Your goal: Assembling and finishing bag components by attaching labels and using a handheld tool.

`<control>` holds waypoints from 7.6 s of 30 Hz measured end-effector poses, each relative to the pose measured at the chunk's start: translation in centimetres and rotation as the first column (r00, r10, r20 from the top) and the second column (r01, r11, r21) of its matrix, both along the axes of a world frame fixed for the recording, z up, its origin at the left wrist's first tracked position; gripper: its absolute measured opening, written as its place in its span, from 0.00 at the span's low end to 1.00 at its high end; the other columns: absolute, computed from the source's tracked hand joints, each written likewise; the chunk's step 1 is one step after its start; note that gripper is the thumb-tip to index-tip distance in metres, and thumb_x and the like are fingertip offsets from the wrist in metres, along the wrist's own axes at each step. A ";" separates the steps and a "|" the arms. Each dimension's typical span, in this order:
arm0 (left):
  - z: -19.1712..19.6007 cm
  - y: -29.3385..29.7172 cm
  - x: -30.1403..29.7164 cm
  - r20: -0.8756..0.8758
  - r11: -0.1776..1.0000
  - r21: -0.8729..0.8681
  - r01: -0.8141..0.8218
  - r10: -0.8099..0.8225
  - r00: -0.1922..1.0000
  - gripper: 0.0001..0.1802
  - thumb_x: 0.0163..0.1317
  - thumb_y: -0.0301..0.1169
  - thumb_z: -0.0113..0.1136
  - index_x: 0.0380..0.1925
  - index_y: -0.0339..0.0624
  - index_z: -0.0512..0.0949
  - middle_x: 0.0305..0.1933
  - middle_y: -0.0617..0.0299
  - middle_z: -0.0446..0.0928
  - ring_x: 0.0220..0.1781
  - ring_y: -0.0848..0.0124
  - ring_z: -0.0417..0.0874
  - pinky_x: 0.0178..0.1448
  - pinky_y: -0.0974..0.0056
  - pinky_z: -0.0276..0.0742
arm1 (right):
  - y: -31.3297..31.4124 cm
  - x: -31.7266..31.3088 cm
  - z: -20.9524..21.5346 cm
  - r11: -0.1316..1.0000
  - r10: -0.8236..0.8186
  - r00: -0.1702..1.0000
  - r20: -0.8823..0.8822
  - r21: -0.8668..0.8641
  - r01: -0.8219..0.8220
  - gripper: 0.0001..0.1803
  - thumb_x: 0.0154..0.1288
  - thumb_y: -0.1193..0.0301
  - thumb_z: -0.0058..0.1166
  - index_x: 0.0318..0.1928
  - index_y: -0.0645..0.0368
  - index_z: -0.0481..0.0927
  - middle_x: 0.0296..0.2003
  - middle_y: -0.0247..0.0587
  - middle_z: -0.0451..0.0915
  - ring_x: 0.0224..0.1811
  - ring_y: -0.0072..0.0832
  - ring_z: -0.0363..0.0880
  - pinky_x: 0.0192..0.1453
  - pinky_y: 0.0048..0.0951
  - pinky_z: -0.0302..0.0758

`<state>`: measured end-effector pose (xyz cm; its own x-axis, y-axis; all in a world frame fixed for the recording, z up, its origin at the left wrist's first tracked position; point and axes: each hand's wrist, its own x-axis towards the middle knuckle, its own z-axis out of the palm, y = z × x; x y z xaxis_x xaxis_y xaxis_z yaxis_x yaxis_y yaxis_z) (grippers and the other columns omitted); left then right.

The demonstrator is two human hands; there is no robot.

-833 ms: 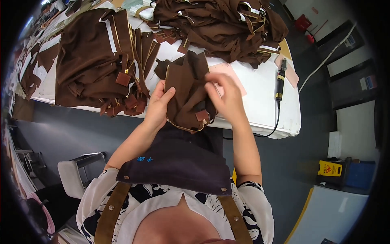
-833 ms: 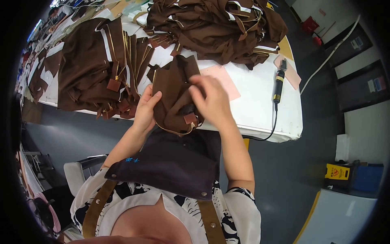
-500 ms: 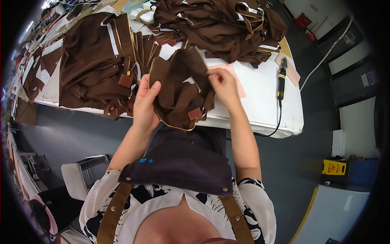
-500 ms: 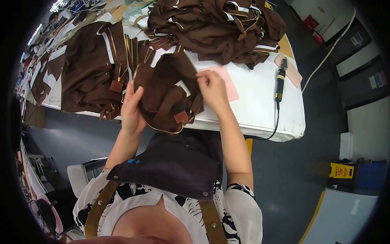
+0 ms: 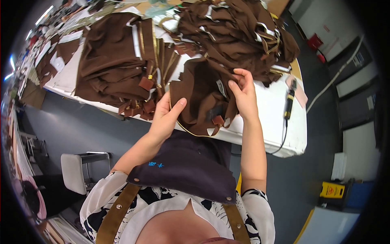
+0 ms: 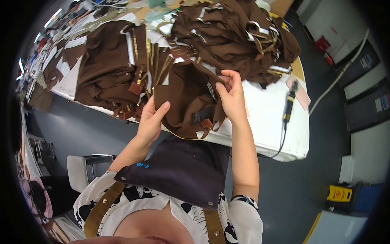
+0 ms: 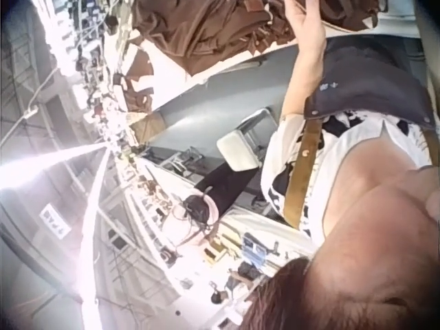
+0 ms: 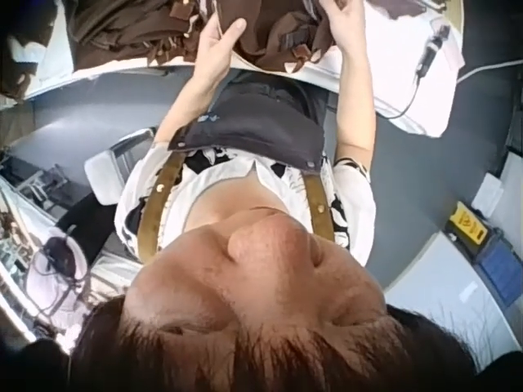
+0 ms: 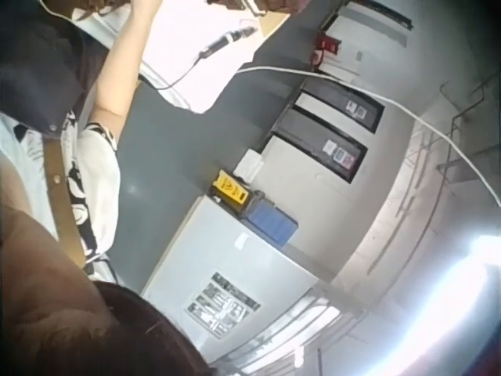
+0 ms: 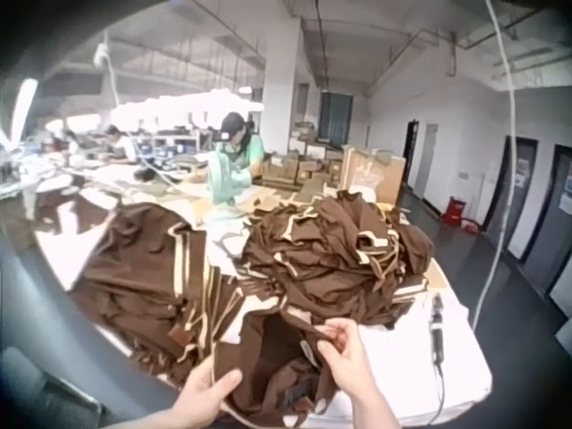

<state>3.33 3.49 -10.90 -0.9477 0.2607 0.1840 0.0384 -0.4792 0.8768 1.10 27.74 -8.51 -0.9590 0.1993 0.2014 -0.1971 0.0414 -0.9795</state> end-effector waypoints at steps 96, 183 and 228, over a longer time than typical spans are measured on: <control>-1.9 4.5 -7.3 -0.431 0.041 -0.849 -0.527 -0.631 0.645 0.46 0.44 0.66 0.69 0.60 0.49 0.79 0.68 0.52 0.70 0.73 0.53 0.65 0.76 0.25 0.35 | 1.9 2.9 -6.5 0.924 0.059 0.884 0.464 0.309 -0.223 0.18 0.68 0.61 0.63 0.43 0.66 0.79 0.24 0.28 0.77 0.26 0.19 0.72 0.33 0.23 0.72; 0.9 6.2 -2.9 -0.251 0.098 -0.913 -0.397 -0.901 0.355 0.43 0.45 0.50 0.77 0.63 0.51 0.75 0.53 0.58 0.75 0.60 0.57 0.76 0.75 0.41 0.59 | 11.1 7.0 -3.6 0.783 -0.569 0.816 0.098 0.368 0.502 0.18 0.66 0.62 0.61 0.47 0.64 0.81 0.36 0.42 0.85 0.35 0.27 0.81 0.40 0.27 0.76; -1.1 4.7 -0.7 -0.531 0.334 -0.772 -0.541 -0.806 0.260 0.20 0.59 0.29 0.54 0.52 0.45 0.82 0.59 0.66 0.81 0.47 0.70 0.77 0.54 0.64 0.67 | 2.7 2.5 -3.6 0.559 -0.346 0.863 0.369 0.819 -0.126 0.26 0.75 0.52 0.41 0.41 0.63 0.80 0.37 0.55 0.85 0.44 0.51 0.83 0.50 0.48 0.77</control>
<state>2.60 8.19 -12.05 -0.2404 0.9411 0.2378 0.9706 0.2369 0.0434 3.56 30.40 -12.12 -0.9511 0.2914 -0.1021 0.3044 0.8295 -0.4683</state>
